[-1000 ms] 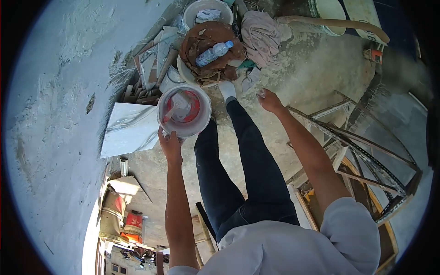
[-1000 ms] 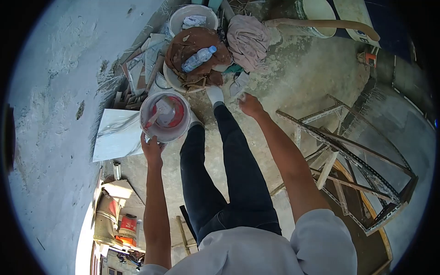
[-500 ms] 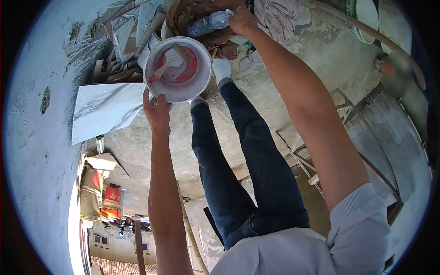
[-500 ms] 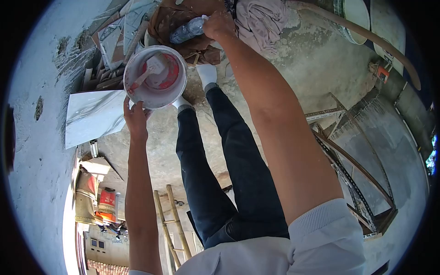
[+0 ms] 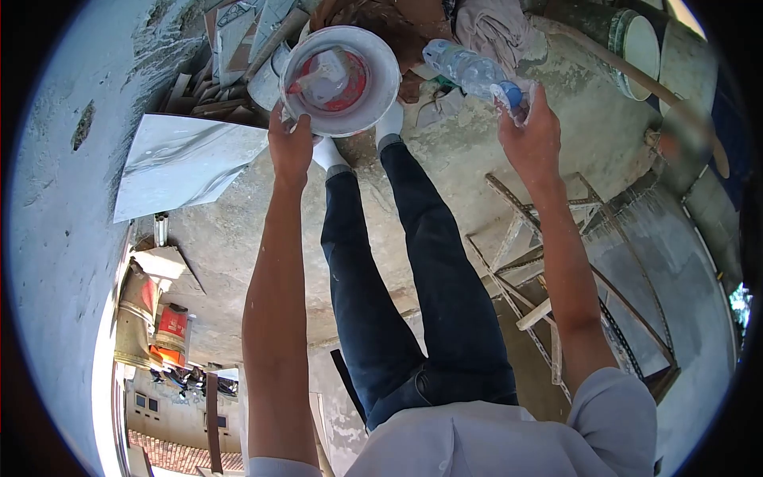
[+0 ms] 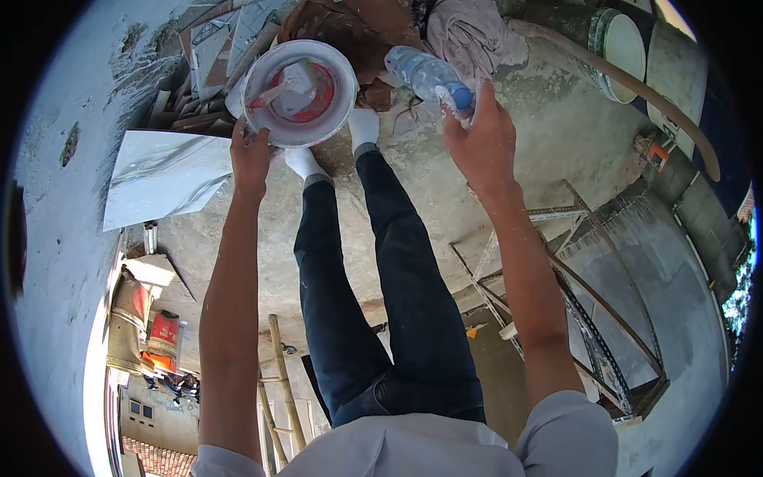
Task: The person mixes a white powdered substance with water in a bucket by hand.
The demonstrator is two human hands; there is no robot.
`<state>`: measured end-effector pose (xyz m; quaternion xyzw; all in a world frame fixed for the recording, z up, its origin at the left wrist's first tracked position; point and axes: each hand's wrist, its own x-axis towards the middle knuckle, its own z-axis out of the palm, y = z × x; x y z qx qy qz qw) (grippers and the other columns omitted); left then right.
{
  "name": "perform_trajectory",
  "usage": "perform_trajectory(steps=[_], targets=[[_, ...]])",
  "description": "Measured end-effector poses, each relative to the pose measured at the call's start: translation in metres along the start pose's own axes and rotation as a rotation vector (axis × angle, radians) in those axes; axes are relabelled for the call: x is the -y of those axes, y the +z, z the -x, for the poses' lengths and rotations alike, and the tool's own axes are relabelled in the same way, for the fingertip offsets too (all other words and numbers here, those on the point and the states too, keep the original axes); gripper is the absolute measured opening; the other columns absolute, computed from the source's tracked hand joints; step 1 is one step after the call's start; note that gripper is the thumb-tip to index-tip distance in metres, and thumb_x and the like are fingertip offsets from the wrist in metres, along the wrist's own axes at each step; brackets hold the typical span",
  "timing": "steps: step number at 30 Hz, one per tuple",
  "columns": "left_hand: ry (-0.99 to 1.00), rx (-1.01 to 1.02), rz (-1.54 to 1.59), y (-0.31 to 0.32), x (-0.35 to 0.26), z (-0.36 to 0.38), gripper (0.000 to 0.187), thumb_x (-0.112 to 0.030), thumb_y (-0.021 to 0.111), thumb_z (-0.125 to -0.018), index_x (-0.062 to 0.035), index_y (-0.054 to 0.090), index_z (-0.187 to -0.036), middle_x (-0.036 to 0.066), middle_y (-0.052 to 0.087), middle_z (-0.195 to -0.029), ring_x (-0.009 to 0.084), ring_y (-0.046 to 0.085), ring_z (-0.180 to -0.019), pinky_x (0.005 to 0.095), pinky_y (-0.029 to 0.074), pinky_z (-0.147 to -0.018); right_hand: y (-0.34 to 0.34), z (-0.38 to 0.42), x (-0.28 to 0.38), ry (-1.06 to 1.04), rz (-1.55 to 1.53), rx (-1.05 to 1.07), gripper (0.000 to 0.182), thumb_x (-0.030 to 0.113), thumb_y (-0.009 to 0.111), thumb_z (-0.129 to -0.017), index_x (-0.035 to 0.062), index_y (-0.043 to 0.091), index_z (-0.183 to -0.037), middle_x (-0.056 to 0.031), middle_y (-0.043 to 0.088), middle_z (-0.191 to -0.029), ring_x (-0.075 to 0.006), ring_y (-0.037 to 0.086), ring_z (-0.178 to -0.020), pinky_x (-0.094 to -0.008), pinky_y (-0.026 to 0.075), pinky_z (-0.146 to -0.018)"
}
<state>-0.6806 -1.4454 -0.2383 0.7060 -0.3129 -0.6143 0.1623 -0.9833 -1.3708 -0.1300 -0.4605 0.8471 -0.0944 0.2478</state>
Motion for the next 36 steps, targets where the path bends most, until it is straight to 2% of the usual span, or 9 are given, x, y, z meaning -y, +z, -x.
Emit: perform_trajectory(steps=[4,8,9,12,15,18,27,33,36], targets=[[0.17,-0.007,-0.305,0.01,0.034,-0.028,0.063,-0.009,0.062,-0.085,-0.0009,0.034,-0.141,0.019,0.06,-0.11,0.0182,0.063,-0.089,0.0289,0.051,-0.072,-0.021,0.029,-0.002,0.023,-0.017,0.001,0.026,0.01,0.067,-0.081,0.0006,0.052,-0.1,-0.0175,0.062,-0.079,-0.0329,0.062,-0.068,-0.0426,0.047,-0.062],[0.221,-0.001,-0.326,0.024,0.047,-0.023,0.062,-0.006,0.063,-0.081,-0.003,0.04,-0.138,0.018,0.059,-0.116,0.0226,0.059,-0.104,0.0344,0.05,-0.083,-0.035,0.059,0.007,0.032,-0.08,0.038,0.024,0.005,0.067,-0.08,0.0012,0.053,-0.099,-0.0147,0.061,-0.076,-0.0269,0.06,-0.066,-0.0368,0.047,-0.06],[0.168,0.005,-0.313,0.026,0.047,-0.021,0.062,-0.01,0.066,-0.08,-0.0015,0.041,-0.137,0.018,0.057,-0.121,0.0265,0.056,-0.112,0.0378,0.047,-0.091,-0.036,0.067,0.007,0.014,-0.09,0.031,0.023,0.003,0.066,-0.079,0.0012,0.053,-0.098,-0.0141,0.06,-0.076,-0.0256,0.06,-0.065,-0.0356,0.046,-0.059],[0.229,-0.107,-0.474,0.033,0.034,-0.01,0.064,-0.017,0.068,-0.079,0.0004,0.042,-0.135,0.021,0.055,-0.125,0.0315,0.054,-0.116,0.0397,0.043,-0.097,-0.033,0.088,0.005,0.039,-0.125,0.073,0.024,0.002,0.066,-0.079,0.0013,0.053,-0.098,-0.0138,0.061,-0.077,-0.0253,0.059,-0.065,-0.0355,0.046,-0.059],[0.202,-0.091,-0.463,0.035,0.032,-0.009,0.072,-0.022,0.069,-0.076,0.0035,0.038,-0.136,0.026,0.053,-0.127,0.0386,0.051,-0.12,0.0419,0.04,-0.101,-0.027,0.103,0.012,0.071,-0.162,0.106,0.026,0.005,0.069,-0.078,0.0015,0.053,-0.098,-0.0136,0.06,-0.076,-0.0257,0.06,-0.066,-0.036,0.046,-0.059],[0.222,-0.046,-0.45,0.037,0.041,-0.016,0.074,-0.023,0.07,-0.076,0.0035,0.037,-0.137,0.027,0.053,-0.126,0.0391,0.052,-0.119,0.0426,0.04,-0.1,-0.018,0.115,0.015,0.1,-0.143,0.176,0.03,0.011,0.072,-0.075,0.0019,0.053,-0.097,-0.0134,0.059,-0.075,-0.0259,0.059,-0.066,-0.037,0.046,-0.059],[0.353,0.035,-0.533,0.036,0.049,-0.002,0.079,-0.021,0.068,-0.077,0.0042,0.027,-0.139,0.027,0.046,-0.129,0.0409,0.042,-0.122,0.0463,0.034,-0.103,-0.014,0.127,0.046,0.04,-0.178,0.274,0.037,0.016,0.077,-0.069,0.0017,0.056,-0.096,-0.0128,0.06,-0.073,-0.0292,0.06,-0.067,-0.0416,0.049,-0.064],[0.369,0.006,-0.524,0.032,0.04,0.036,0.077,-0.012,0.068,-0.075,0.0024,0.028,-0.14,0.029,0.039,-0.133,0.0435,0.038,-0.124,0.0465,0.032,-0.105,-0.013,0.132,0.046,-0.007,-0.17,0.296,0.045,0.018,0.08,-0.065,0.0006,0.055,-0.098,-0.0127,0.063,-0.075,-0.0319,0.061,-0.07,-0.0419,0.049,-0.065],[0.594,0.247,-0.788,0.023,0.031,0.084,0.082,-0.009,0.073,-0.07,-0.0007,0.031,-0.14,0.029,0.035,-0.137,0.0445,0.033,-0.128,0.0486,0.029,-0.107,-0.014,0.129,0.051,-0.095,-0.197,0.254,0.049,0.019,0.082,-0.063,0.0012,0.056,-0.1,-0.0111,0.064,-0.075,-0.0295,0.061,-0.067,-0.0395,0.049,-0.065]])
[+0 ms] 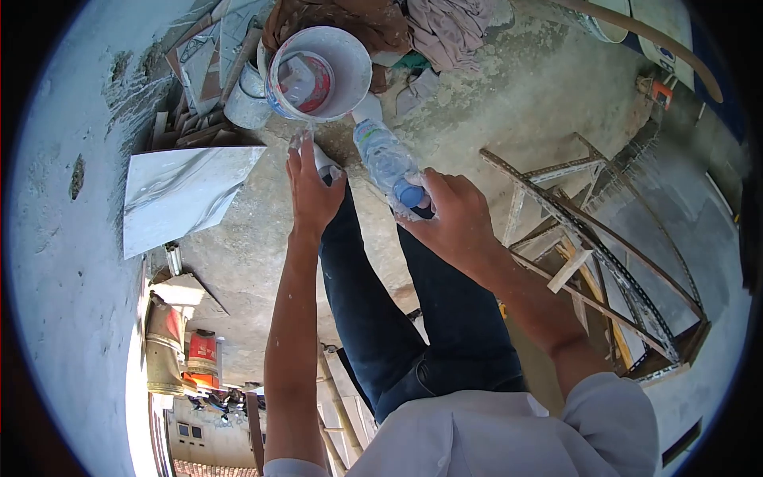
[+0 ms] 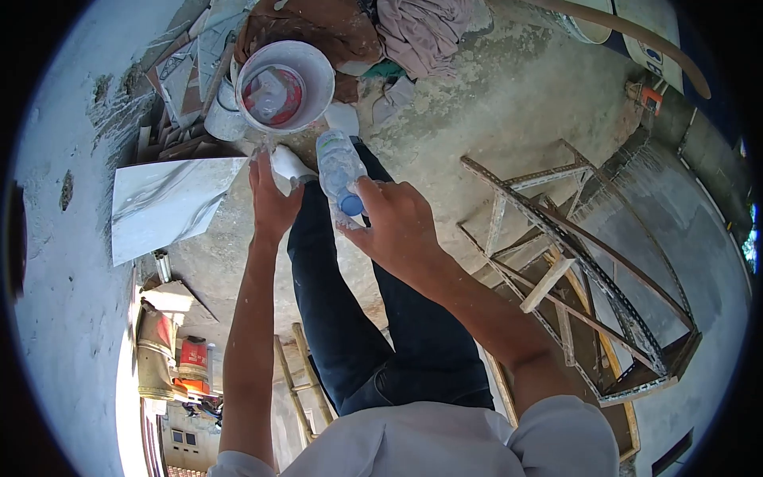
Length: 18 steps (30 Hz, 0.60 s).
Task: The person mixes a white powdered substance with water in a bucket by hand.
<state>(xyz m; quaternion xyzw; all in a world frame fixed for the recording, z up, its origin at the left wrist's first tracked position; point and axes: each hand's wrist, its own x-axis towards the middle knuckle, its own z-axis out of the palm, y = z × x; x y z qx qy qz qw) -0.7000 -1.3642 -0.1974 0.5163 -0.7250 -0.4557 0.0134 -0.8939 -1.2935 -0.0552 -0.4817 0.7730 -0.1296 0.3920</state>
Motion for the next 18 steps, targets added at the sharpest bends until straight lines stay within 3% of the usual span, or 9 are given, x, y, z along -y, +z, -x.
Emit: perform_trajectory(steps=[2,6,7,10,11,14,18], targets=[[0.032,0.159,-0.015,-0.01,-0.026,0.017,0.086,-0.01,0.077,-0.065,-0.0038,0.034,-0.14,0.029,0.03,-0.14,0.0439,0.029,-0.132,0.0507,0.027,-0.108,-0.001,-0.002,0.008,-0.084,0.02,-0.019,0.049,0.02,0.083,-0.063,0.0019,0.056,-0.1,-0.0106,0.064,-0.074,-0.0278,0.061,-0.066,-0.038,0.049,-0.064],[0.219,0.123,-0.001,-0.003,-0.028,0.016,0.084,-0.021,0.082,-0.061,-0.0038,0.043,-0.134,0.025,0.038,-0.139,0.0419,0.032,-0.132,0.0513,0.024,-0.11,0.002,0.001,0.017,-0.194,-0.003,-0.036,0.05,0.022,0.083,-0.063,0.0033,0.056,-0.1,-0.0108,0.064,-0.074,-0.0256,0.061,-0.067,-0.0349,0.049,-0.063],[0.307,0.076,-0.045,0.0,-0.027,0.012,0.078,-0.025,0.082,-0.06,-0.0014,0.05,-0.127,0.023,0.049,-0.132,0.0405,0.042,-0.126,0.0511,0.027,-0.109,0.003,0.001,0.018,-0.213,-0.031,-0.016,0.05,0.022,0.083,-0.063,0.0034,0.055,-0.1,-0.0106,0.063,-0.073,-0.0262,0.061,-0.066,-0.0356,0.049,-0.063],[0.298,0.121,0.051,0.001,-0.023,0.005,0.071,-0.024,0.082,-0.061,0.0002,0.054,-0.121,0.022,0.056,-0.125,0.0399,0.05,-0.118,0.0497,0.033,-0.106,0.0,-0.002,0.016,-0.175,-0.057,0.04,0.05,0.022,0.083,-0.063,0.0041,0.054,-0.1,-0.0105,0.063,-0.072,-0.0265,0.061,-0.067,-0.0366,0.05,-0.063],[0.367,0.06,0.036,-0.001,-0.025,0.001,0.069,-0.021,0.083,-0.059,0.0008,0.056,-0.119,0.021,0.062,-0.112,0.0391,0.057,-0.108,0.0467,0.041,-0.099,-0.003,-0.006,0.014,-0.165,-0.037,0.041,0.048,0.023,0.082,-0.065,0.0032,0.054,-0.098,-0.012,0.064,-0.072,-0.0277,0.065,-0.067,-0.0366,0.052,-0.063],[0.177,0.145,0.054,-0.003,-0.031,0.004,0.07,-0.019,0.083,-0.057,0.0016,0.056,-0.119,0.02,0.063,-0.108,0.0383,0.058,-0.104,0.0447,0.046,-0.093,-0.012,-0.025,0.01,0.062,-0.05,0.157,0.045,0.026,0.079,-0.07,0.0011,0.054,-0.098,-0.0141,0.065,-0.073,-0.0288,0.068,-0.068,-0.0361,0.054,-0.062],[0.082,0.206,0.011,0.0,-0.029,0.01,0.069,-0.013,0.082,-0.058,-0.0023,0.056,-0.121,0.017,0.063,-0.11,0.0354,0.059,-0.104,0.0426,0.049,-0.088,-0.006,-0.035,-0.001,0.01,0.04,0.23,0.037,0.024,0.074,-0.077,-0.0007,0.056,-0.098,-0.0152,0.066,-0.075,-0.0298,0.069,-0.07,-0.038,0.055,-0.064]])
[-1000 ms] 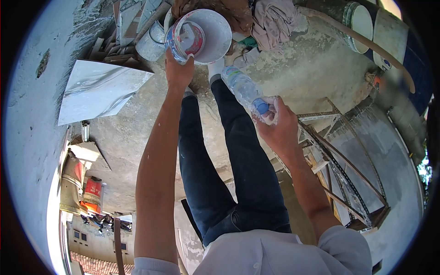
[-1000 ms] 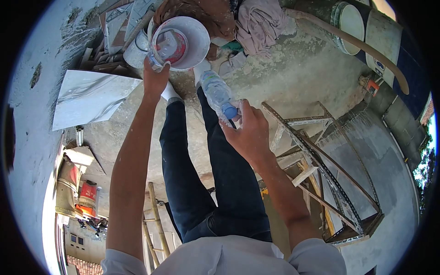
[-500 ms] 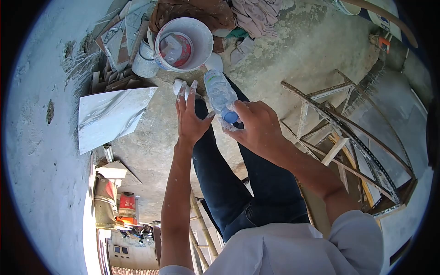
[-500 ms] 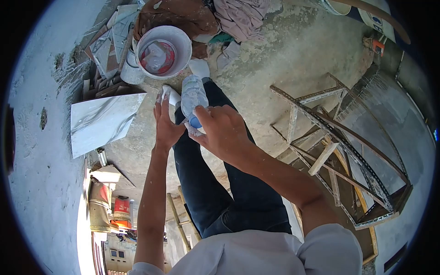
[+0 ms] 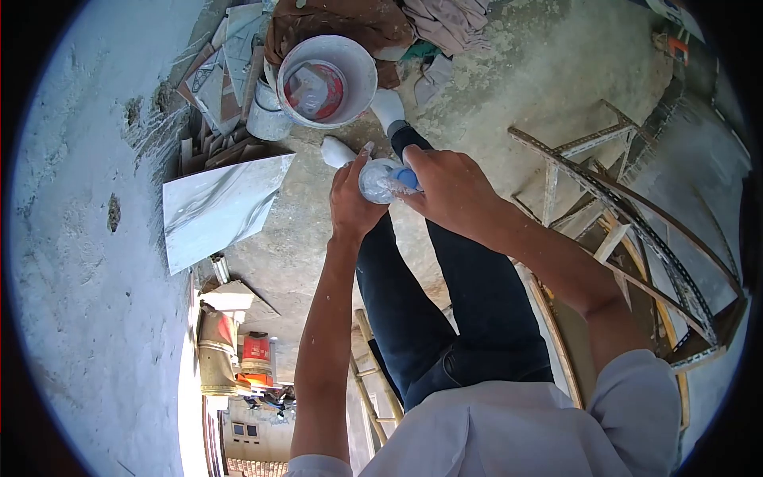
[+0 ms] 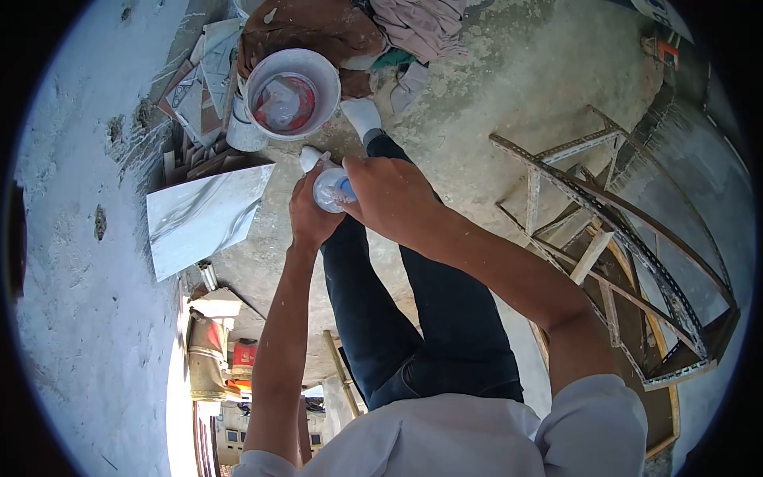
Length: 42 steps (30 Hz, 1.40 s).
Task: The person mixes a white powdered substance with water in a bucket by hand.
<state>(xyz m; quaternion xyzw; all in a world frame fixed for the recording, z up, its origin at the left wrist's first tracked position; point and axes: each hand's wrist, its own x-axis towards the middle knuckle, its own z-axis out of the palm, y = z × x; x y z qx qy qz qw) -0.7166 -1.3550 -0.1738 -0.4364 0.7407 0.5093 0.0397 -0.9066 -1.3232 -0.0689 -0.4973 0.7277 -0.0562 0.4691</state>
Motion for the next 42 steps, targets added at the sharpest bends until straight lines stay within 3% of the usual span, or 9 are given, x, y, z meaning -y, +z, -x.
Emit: perform_trajectory(steps=[9,15,18,24,27,30,31,37,42], targets=[[-0.092,0.163,0.122,0.002,0.001,0.003,0.065,-0.02,0.085,-0.062,-0.007,0.058,-0.119,0.014,0.067,-0.105,0.0312,0.064,-0.099,0.0391,0.05,-0.085,0.006,-0.003,-0.022,-0.36,0.062,0.01,0.044,0.008,0.072,-0.075,-0.0008,0.053,-0.114,-0.02,0.06,-0.111,-0.0341,0.059,-0.103,-0.0414,0.049,-0.089],[-0.115,0.284,0.198,0.0,-0.005,-0.003,0.058,-0.02,0.085,-0.062,-0.0057,0.06,-0.112,0.013,0.068,-0.103,0.0292,0.066,-0.098,0.0381,0.051,-0.084,-0.01,-0.013,-0.031,-0.568,0.046,0.084,0.028,0.003,0.062,-0.078,0.0045,0.06,-0.105,-0.0145,0.058,-0.117,-0.0303,0.058,-0.107,-0.0403,0.047,-0.092],[-0.098,0.316,0.264,0.003,-0.005,-0.007,0.066,-0.02,0.084,-0.061,-0.0073,0.058,-0.12,0.014,0.067,-0.107,0.0304,0.065,-0.098,0.0387,0.051,-0.084,-0.014,-0.015,-0.031,-0.596,0.104,0.049,0.025,0.002,0.059,-0.079,0.0049,0.062,-0.103,-0.0115,0.058,-0.119,-0.0291,0.058,-0.107,-0.0389,0.048,-0.091],[-0.201,0.284,0.309,0.01,-0.012,-0.015,0.065,-0.021,0.083,-0.063,-0.0064,0.057,-0.121,0.014,0.067,-0.106,0.029,0.065,-0.098,0.0392,0.051,-0.084,-0.012,-0.019,-0.045,-0.61,0.099,-0.021,0.035,0.001,0.061,-0.078,0.0071,0.061,-0.112,-0.0142,0.058,-0.119,-0.0321,0.057,-0.109,-0.0405,0.048,-0.092],[-0.246,0.191,0.357,0.018,-0.004,-0.014,0.061,-0.023,0.083,-0.064,-0.0046,0.059,-0.117,0.014,0.068,-0.104,0.0287,0.065,-0.097,0.0394,0.051,-0.085,-0.043,-0.028,-0.022,-0.257,-0.028,0.178,0.039,0.002,0.064,-0.078,0.0061,0.059,-0.116,-0.0167,0.057,-0.118,-0.0351,0.056,-0.11,-0.042,0.047,-0.093],[-0.325,0.194,0.38,0.024,0.006,-0.014,0.056,-0.026,0.083,-0.065,-0.0032,0.061,-0.111,0.015,0.068,-0.104,0.0287,0.066,-0.097,0.0396,0.051,-0.086,-0.028,-0.025,-0.04,-0.182,0.001,-0.154,0.041,0.004,0.066,-0.078,0.0046,0.057,-0.118,-0.0184,0.056,-0.117,-0.0375,0.055,-0.108,-0.0431,0.047,-0.091],[-0.378,0.246,0.347,0.018,0.0,-0.016,0.055,-0.023,0.081,-0.067,-0.0014,0.058,-0.112,0.012,0.066,-0.107,0.0256,0.065,-0.099,0.0374,0.05,-0.087,-0.029,-0.026,-0.045,-0.093,-0.039,-0.083,0.041,0.005,0.066,-0.079,0.0043,0.056,-0.119,-0.0188,0.056,-0.115,-0.0383,0.055,-0.107,-0.0438,0.047,-0.09],[-0.423,0.22,0.467,0.025,0.009,-0.016,0.05,-0.021,0.079,-0.069,-0.0012,0.058,-0.11,0.011,0.066,-0.104,0.0243,0.064,-0.096,0.0373,0.05,-0.085,0.002,-0.005,-0.068,0.071,-0.14,-0.025,0.037,0.005,0.066,-0.08,0.0046,0.056,-0.116,-0.0183,0.057,-0.109,-0.0369,0.057,-0.1,-0.0419,0.048,-0.086],[-0.456,0.204,0.581,0.025,0.006,-0.017,0.045,-0.018,0.077,-0.071,-0.0016,0.058,-0.109,0.01,0.065,-0.103,0.0226,0.064,-0.094,0.0371,0.05,-0.083,0.032,0.009,-0.08,0.034,-0.2,-0.005,0.03,0.006,0.065,-0.082,0.0066,0.057,-0.111,-0.0172,0.057,-0.102,-0.035,0.059,-0.093,-0.0417,0.049,-0.081]])
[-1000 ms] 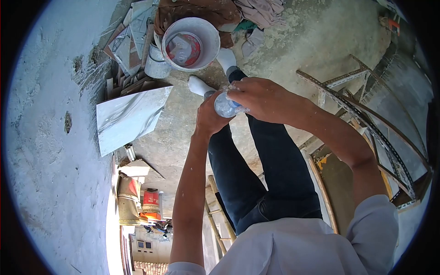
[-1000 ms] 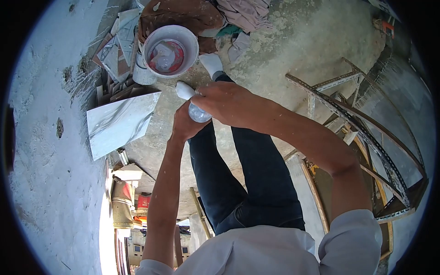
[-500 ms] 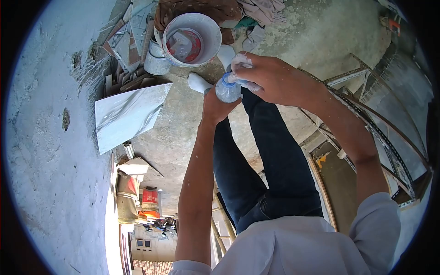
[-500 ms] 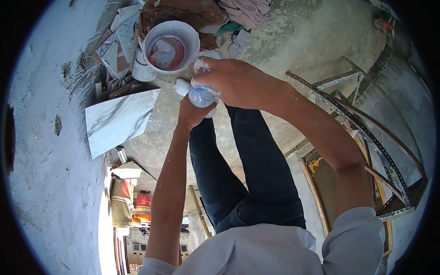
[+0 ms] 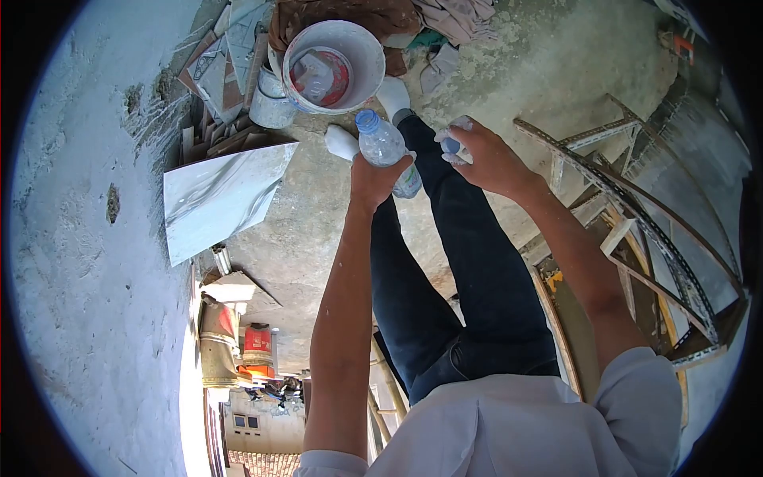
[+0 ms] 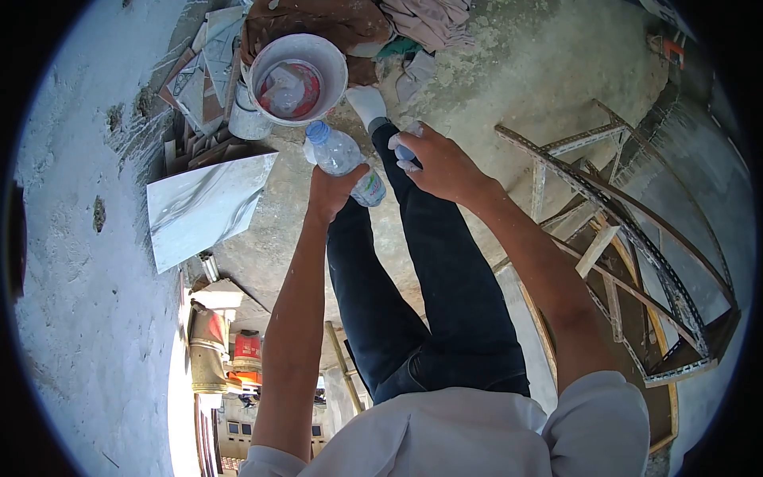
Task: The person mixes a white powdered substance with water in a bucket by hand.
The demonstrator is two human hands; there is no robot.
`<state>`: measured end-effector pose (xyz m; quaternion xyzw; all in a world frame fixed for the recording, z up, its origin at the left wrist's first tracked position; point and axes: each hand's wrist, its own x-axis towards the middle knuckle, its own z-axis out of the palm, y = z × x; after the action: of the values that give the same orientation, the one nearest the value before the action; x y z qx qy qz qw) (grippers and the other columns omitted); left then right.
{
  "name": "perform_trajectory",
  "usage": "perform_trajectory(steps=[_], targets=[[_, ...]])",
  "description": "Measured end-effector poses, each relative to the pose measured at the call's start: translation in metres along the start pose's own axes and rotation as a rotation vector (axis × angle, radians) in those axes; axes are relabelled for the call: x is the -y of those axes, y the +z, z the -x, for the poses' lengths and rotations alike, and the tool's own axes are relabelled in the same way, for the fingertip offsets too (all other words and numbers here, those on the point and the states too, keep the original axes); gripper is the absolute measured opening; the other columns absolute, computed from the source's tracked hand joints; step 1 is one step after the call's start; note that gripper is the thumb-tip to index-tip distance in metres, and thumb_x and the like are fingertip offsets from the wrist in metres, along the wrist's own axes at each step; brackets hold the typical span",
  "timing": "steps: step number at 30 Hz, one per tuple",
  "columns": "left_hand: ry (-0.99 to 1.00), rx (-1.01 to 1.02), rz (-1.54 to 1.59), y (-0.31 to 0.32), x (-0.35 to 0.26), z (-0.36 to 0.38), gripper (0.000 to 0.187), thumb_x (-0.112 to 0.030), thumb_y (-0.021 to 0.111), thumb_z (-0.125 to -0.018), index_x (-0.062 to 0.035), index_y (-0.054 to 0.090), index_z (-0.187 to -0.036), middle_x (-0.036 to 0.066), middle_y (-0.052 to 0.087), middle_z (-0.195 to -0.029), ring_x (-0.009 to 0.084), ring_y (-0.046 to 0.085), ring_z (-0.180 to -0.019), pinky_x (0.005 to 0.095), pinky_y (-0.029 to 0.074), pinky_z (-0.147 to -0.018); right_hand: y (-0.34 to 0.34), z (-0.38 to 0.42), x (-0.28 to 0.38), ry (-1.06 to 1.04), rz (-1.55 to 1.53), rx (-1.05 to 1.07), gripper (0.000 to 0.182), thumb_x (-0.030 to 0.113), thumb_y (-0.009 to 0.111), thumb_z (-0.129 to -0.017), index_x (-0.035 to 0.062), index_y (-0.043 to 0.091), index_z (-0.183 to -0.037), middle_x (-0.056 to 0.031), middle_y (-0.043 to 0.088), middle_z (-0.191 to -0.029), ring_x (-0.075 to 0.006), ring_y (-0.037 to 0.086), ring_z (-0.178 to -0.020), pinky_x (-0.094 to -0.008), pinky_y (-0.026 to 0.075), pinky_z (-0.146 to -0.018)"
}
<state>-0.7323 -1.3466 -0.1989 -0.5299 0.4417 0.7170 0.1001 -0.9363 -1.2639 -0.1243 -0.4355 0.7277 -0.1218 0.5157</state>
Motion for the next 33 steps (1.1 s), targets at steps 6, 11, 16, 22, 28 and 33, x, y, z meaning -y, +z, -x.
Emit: perform_trajectory(steps=[6,11,16,22,28,33], targets=[[-0.042,0.021,0.034,0.0,0.004,-0.003,0.04,-0.016,0.075,-0.073,-0.0014,0.058,-0.107,0.01,0.065,-0.101,0.0222,0.064,-0.093,0.0369,0.051,-0.082,0.008,0.004,-0.002,0.104,-0.002,0.036,0.032,0.008,0.064,-0.082,0.0071,0.055,-0.113,-0.0177,0.058,-0.103,-0.0353,0.059,-0.097,-0.0426,0.048,-0.084],[-0.052,0.046,0.013,-0.002,0.005,-0.003,0.039,-0.016,0.074,-0.074,-0.0014,0.058,-0.107,0.01,0.064,-0.101,0.0223,0.064,-0.093,0.0371,0.051,-0.082,0.006,0.004,-0.001,0.09,0.102,-0.027,0.033,0.011,0.065,-0.083,0.0055,0.055,-0.114,-0.0172,0.058,-0.102,-0.0342,0.059,-0.097,-0.0417,0.048,-0.085],[-0.052,0.058,0.054,0.0,0.011,-0.003,0.039,-0.015,0.074,-0.075,-0.0016,0.058,-0.108,0.009,0.064,-0.101,0.0222,0.064,-0.092,0.0368,0.05,-0.082,0.01,0.002,-0.007,0.105,0.095,-0.01,0.032,0.012,0.065,-0.083,0.0057,0.055,-0.113,-0.0171,0.058,-0.103,-0.0338,0.059,-0.097,-0.0416,0.048,-0.086],[-0.079,0.043,0.116,0.003,0.014,-0.002,0.038,-0.014,0.073,-0.075,-0.0016,0.057,-0.108,0.009,0.063,-0.101,0.0219,0.063,-0.093,0.0367,0.05,-0.082,0.009,0.002,-0.003,0.142,0.054,0.032,0.032,0.012,0.065,-0.084,0.0061,0.054,-0.113,-0.0177,0.058,-0.103,-0.0346,0.059,-0.097,-0.0425,0.048,-0.085],[-0.117,0.015,0.242,0.01,0.01,0.002,0.039,-0.013,0.073,-0.076,-0.0003,0.057,-0.109,0.009,0.063,-0.102,0.0218,0.062,-0.095,0.0359,0.049,-0.084,0.011,0.002,-0.007,0.163,0.046,0.056,0.033,0.013,0.065,-0.084,0.0062,0.054,-0.114,-0.0177,0.058,-0.104,-0.0346,0.059,-0.097,-0.0428,0.048,-0.085],[-0.133,0.0,0.358,0.019,0.008,0.003,0.04,-0.013,0.073,-0.077,0.0004,0.056,-0.11,0.009,0.063,-0.104,0.0216,0.062,-0.096,0.0358,0.049,-0.084,0.008,0.0,-0.006,0.15,0.058,0.051,0.033,0.012,0.065,-0.083,0.0057,0.054,-0.114,-0.0177,0.058,-0.103,-0.0339,0.059,-0.097,-0.0421,0.048,-0.086]])
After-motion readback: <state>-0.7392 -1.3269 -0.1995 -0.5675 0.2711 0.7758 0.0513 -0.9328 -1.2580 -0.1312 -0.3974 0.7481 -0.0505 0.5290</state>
